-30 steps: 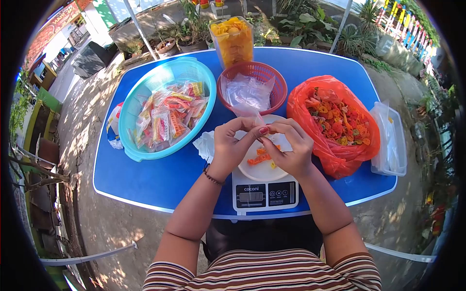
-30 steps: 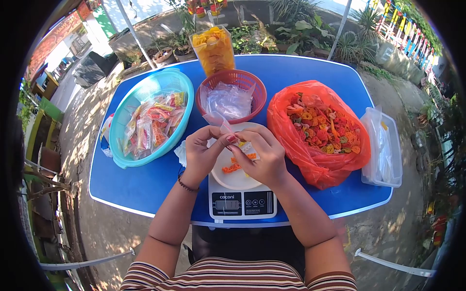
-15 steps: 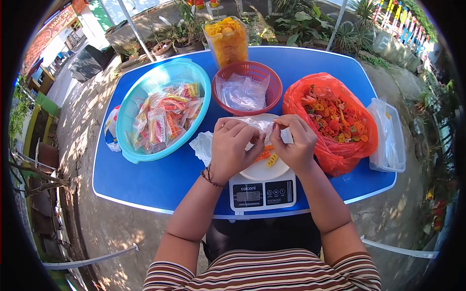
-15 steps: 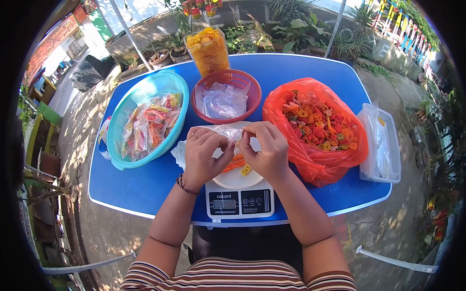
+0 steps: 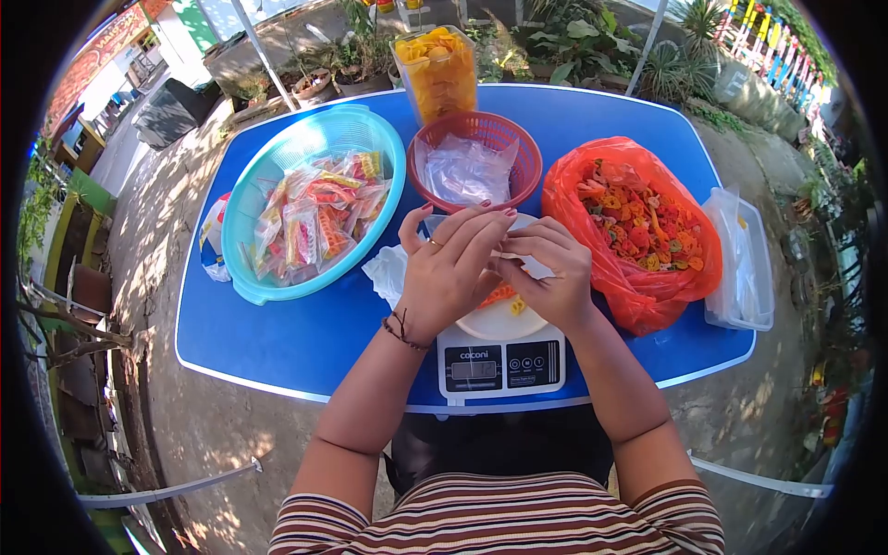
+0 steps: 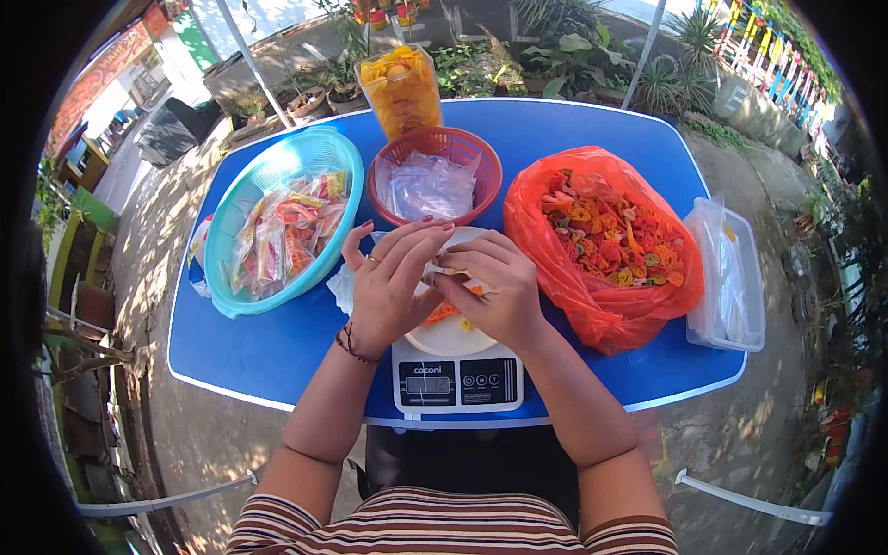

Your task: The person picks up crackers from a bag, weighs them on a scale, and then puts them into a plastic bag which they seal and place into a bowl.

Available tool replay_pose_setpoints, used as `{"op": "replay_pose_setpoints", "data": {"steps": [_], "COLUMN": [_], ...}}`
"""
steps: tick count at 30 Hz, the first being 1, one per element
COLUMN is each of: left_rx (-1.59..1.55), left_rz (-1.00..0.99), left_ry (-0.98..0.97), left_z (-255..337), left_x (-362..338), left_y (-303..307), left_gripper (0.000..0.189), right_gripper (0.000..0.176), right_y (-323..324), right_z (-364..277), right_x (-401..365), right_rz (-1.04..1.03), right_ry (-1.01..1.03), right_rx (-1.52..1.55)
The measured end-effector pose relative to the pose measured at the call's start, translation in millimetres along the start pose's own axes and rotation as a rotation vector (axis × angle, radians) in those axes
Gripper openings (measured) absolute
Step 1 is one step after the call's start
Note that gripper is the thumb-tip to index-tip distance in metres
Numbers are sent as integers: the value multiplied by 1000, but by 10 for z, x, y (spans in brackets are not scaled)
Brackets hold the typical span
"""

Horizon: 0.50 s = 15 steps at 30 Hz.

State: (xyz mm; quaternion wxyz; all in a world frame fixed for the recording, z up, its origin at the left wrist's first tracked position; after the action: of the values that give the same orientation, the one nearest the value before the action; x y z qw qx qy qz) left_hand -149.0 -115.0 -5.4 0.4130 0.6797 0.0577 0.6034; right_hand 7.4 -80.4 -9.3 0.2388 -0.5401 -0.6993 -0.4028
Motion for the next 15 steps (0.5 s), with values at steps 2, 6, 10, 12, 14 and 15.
{"op": "replay_pose_setpoints", "data": {"steps": [2,6,10,12,14,15], "left_rx": [-15,-22,-51,-70,-80,-48], "left_rz": [-10,-3,74,159,237,238], "left_ry": [-2,8,57,84,95,91], "left_z": [-39,-71,-54,-69,-139,-163], "left_x": [-19,-32,5,23,12,7], "left_y": [18,19,107,150,154,137], "left_gripper": [61,63,77,89,101,106], "right_gripper": [24,27,27,27,27,27], "right_y": [10,24,46,41,63,77], "right_z": [4,-19,75,189,249,278], "right_x": [19,64,26,-58,-58,-59], "right_rz": [-5,-9,51,149,151,152], "right_ry": [8,37,-157,-401,-420,-429], "right_rx": [-1,-41,157,400,439,458]}}
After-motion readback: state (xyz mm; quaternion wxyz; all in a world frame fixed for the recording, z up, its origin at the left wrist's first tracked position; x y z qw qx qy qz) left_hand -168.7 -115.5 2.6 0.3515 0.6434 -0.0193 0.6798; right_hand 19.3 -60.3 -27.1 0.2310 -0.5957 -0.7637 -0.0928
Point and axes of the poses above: each hand's wrist, its own x-axis towards the middle knuckle, its own y-axis out of the back of the hand, z = x × y, the point moved 3 cm from there along x, towards the middle knuckle, and after that the axes turned 5 degrees about x, right-handed, at the moved point
